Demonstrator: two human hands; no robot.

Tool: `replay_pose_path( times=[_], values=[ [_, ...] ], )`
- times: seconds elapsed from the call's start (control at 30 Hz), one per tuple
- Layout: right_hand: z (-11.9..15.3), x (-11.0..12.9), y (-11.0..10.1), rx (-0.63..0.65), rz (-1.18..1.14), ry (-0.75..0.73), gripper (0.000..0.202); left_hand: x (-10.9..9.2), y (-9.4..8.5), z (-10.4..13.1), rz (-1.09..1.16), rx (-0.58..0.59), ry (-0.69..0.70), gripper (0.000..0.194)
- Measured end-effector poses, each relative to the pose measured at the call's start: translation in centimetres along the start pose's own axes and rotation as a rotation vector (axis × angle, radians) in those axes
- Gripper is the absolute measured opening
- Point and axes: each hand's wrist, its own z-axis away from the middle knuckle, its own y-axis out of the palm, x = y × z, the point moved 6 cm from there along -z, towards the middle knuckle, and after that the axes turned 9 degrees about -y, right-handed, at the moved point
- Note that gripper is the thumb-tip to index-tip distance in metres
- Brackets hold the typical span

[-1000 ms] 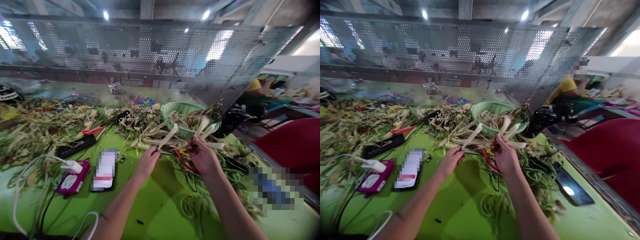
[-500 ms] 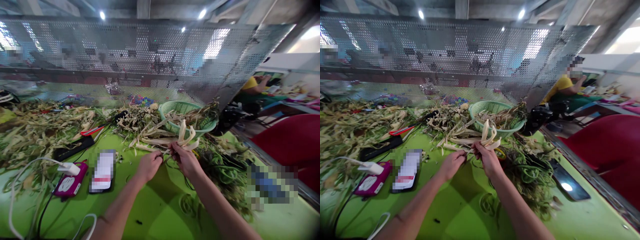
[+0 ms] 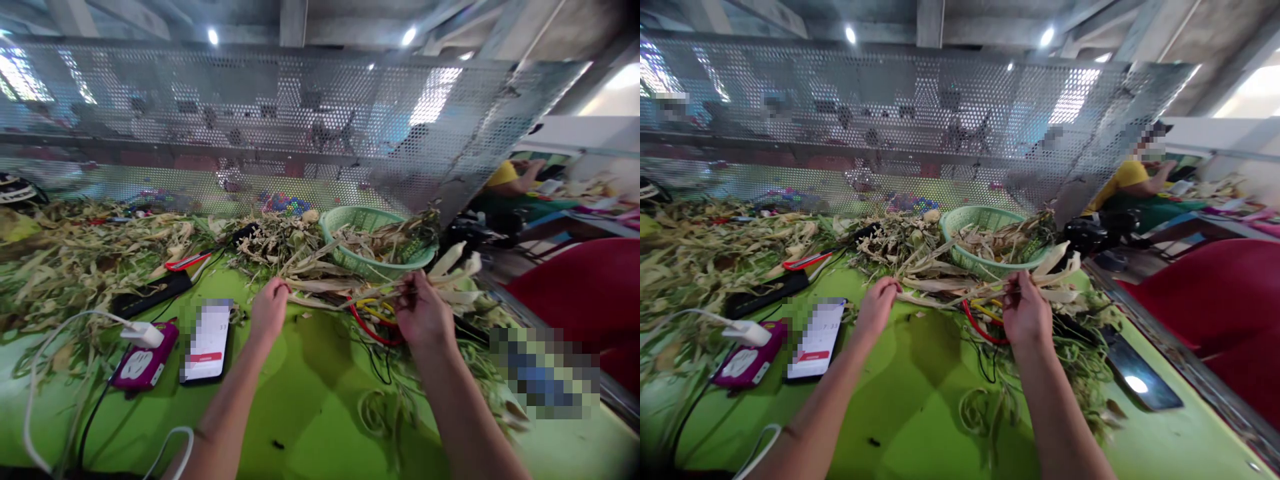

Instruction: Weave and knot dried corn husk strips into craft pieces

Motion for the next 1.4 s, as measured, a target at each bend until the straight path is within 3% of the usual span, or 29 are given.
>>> replay_pose_path(
  times=[0.03,0.13,0.2,0.27,0.33,0.43,0.53,0.67,0.77,0.87,1.07,1.4],
  values=[
    [0.1,-0.2,0.1,0.019,0.022,0.04,0.037,0.2,-0.9,-0.4,0.017,-0.088,0.011,0.028],
    [1.0,-1.3,0.9,0.142,0.124,0.154,0.034,0.0,-2.8,-0.9,-0.039,-0.286,0.104,0.062],
    [2.1,-2.1,1.7,0.26,0.188,0.2,0.032,-0.7,-2.9,-0.6,-0.086,-0.307,0.178,0.069],
    [3.1,-2.8,2.4,0.366,0.252,0.252,0.032,-1.7,-1.9,0.3,-0.076,-0.191,0.258,0.06],
    [4.0,-3.4,2.7,0.434,0.318,0.301,0.032,-2.8,0.0,1.7,-0.05,0.004,0.314,0.052],
    [4.9,-4.0,3.0,0.5,0.401,0.329,0.034,-4.0,3.1,4.0,-0.067,0.245,0.354,0.058],
    [5.5,-4.5,3.3,0.532,0.432,0.322,0.038,-4.4,5.6,5.4,-0.064,0.377,0.428,0.066],
    [6.2,-4.7,3.9,0.578,0.415,0.302,0.041,-2.7,7.5,5.0,0.034,0.501,0.31,0.059],
    [6.2,-4.5,4.3,0.624,0.44,0.259,0.04,-1.3,7.9,4.3,0.098,0.513,0.179,0.038],
    [5.7,-4.3,4.2,0.616,0.488,0.199,0.038,-0.9,7.8,4.0,0.15,0.495,0.112,0.028],
    [5.9,-5.1,4.4,0.702,0.493,0.197,0.036,-1.3,8.0,4.3,0.366,0.588,0.08,0.037],
    [5.2,-4.5,4.4,0.701,0.365,0.169,0.031,-1.3,6.7,3.6,0.491,0.49,0.067,0.04]
  ],
)
